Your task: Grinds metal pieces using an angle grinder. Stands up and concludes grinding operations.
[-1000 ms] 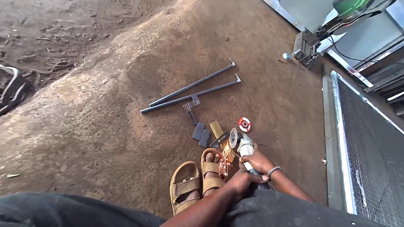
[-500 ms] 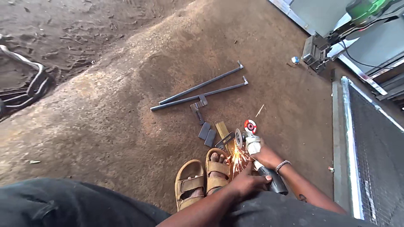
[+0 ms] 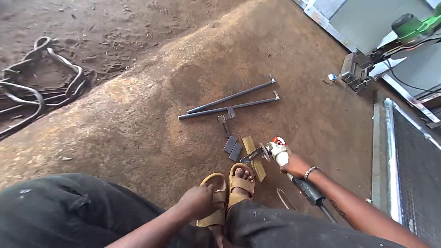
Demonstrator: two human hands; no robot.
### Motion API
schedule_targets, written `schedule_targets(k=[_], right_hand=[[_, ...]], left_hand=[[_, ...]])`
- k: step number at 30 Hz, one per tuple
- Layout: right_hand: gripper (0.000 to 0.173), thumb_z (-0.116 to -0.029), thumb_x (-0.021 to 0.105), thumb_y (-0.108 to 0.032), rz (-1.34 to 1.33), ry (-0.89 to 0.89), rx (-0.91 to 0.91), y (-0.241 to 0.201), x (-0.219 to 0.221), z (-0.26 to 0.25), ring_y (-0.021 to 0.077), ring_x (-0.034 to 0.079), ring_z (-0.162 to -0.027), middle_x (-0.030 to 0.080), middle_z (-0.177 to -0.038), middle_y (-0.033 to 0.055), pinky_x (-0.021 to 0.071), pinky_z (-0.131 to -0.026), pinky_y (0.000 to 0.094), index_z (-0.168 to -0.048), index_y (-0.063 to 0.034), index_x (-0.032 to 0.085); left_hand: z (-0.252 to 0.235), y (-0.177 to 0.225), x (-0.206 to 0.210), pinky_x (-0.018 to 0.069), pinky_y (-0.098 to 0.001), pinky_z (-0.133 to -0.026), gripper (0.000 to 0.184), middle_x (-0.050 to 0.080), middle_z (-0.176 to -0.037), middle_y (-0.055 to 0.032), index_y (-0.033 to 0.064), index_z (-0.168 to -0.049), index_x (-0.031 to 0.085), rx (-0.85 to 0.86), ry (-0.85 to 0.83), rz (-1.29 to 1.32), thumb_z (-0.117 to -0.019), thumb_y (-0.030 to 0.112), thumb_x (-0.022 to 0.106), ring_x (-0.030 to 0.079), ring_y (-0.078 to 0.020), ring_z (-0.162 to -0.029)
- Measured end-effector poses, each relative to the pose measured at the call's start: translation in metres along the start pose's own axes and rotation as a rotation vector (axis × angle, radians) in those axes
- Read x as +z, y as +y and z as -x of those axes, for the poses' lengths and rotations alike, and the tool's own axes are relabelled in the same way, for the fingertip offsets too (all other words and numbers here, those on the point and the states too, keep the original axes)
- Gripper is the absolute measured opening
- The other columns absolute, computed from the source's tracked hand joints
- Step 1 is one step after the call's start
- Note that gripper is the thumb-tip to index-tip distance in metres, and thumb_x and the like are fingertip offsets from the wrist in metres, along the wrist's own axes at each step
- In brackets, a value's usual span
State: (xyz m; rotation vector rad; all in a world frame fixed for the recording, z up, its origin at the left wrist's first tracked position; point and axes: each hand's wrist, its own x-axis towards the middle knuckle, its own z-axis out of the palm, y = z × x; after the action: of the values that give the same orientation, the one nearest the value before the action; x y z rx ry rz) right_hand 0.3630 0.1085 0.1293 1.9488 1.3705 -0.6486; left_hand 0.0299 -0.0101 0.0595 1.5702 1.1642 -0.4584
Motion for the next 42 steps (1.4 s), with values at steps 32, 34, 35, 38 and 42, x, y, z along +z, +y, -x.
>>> schedule_targets(k=[32,34,35,38,42], right_hand=[[0.110,-0.0793,0.084,-0.026,0.692,0.169,-0.291,-0.020,-0.074,-0.014,0.0410,0.070,-0.094,0.069,-0.114,0.0217,0.0559,-0.076,0.0588,-0.166,-0.0411,0.018],[0.113,-0.0765,0.086,-0.030,0.596,0.158,-0.252,-0.011,-0.067,-0.016,0.0417,0.070,-0.093,0.071,-0.106,0.0208,0.0556,-0.077,0.0609,-0.165,-0.0418,0.017],[0.114,-0.0763,0.087,-0.032,0.550,0.144,-0.230,-0.009,-0.064,-0.017,0.0423,0.070,-0.094,0.072,-0.105,0.0213,0.0555,-0.078,0.0622,-0.165,-0.0420,0.016],[0.117,-0.0760,0.088,-0.036,0.490,0.127,-0.193,-0.003,-0.057,-0.019,0.0427,0.070,-0.097,0.072,-0.107,0.0220,0.0555,-0.080,0.0632,-0.165,-0.0430,0.014],[0.116,-0.0744,0.089,-0.035,0.526,0.179,-0.234,0.006,-0.053,-0.027,0.0410,0.071,-0.093,0.072,-0.105,0.0197,0.0558,-0.076,0.0627,-0.165,-0.0435,0.017]], left_hand=[[-0.056,-0.017,-0.016,0.0483,-0.0644,-0.101,0.063,0.067,-0.126,-0.0201,0.0097,-0.142,0.056,0.056,-0.070,0.018,-0.0993,0.055,0.060,0.064,-0.0397,-0.120],[-0.054,-0.014,-0.016,0.0484,-0.0649,-0.101,0.061,0.067,-0.126,-0.0208,0.0091,-0.141,0.056,0.060,-0.074,-0.001,-0.0994,0.053,0.060,0.064,-0.0406,-0.119],[-0.053,-0.014,-0.016,0.0484,-0.0649,-0.101,0.061,0.067,-0.126,-0.0209,0.0090,-0.141,0.056,0.061,-0.070,-0.003,-0.0992,0.053,0.060,0.064,-0.0408,-0.120],[-0.052,-0.015,-0.015,0.0483,-0.0651,-0.101,0.063,0.066,-0.127,-0.0216,0.0086,-0.141,0.056,0.068,-0.069,-0.007,-0.0992,0.055,0.060,0.063,-0.0415,-0.120],[-0.053,-0.017,-0.013,0.0492,-0.0651,-0.099,0.061,0.067,-0.125,-0.0217,0.0074,-0.138,0.058,0.088,-0.055,0.004,-0.0994,0.054,0.060,0.064,-0.0411,-0.117]])
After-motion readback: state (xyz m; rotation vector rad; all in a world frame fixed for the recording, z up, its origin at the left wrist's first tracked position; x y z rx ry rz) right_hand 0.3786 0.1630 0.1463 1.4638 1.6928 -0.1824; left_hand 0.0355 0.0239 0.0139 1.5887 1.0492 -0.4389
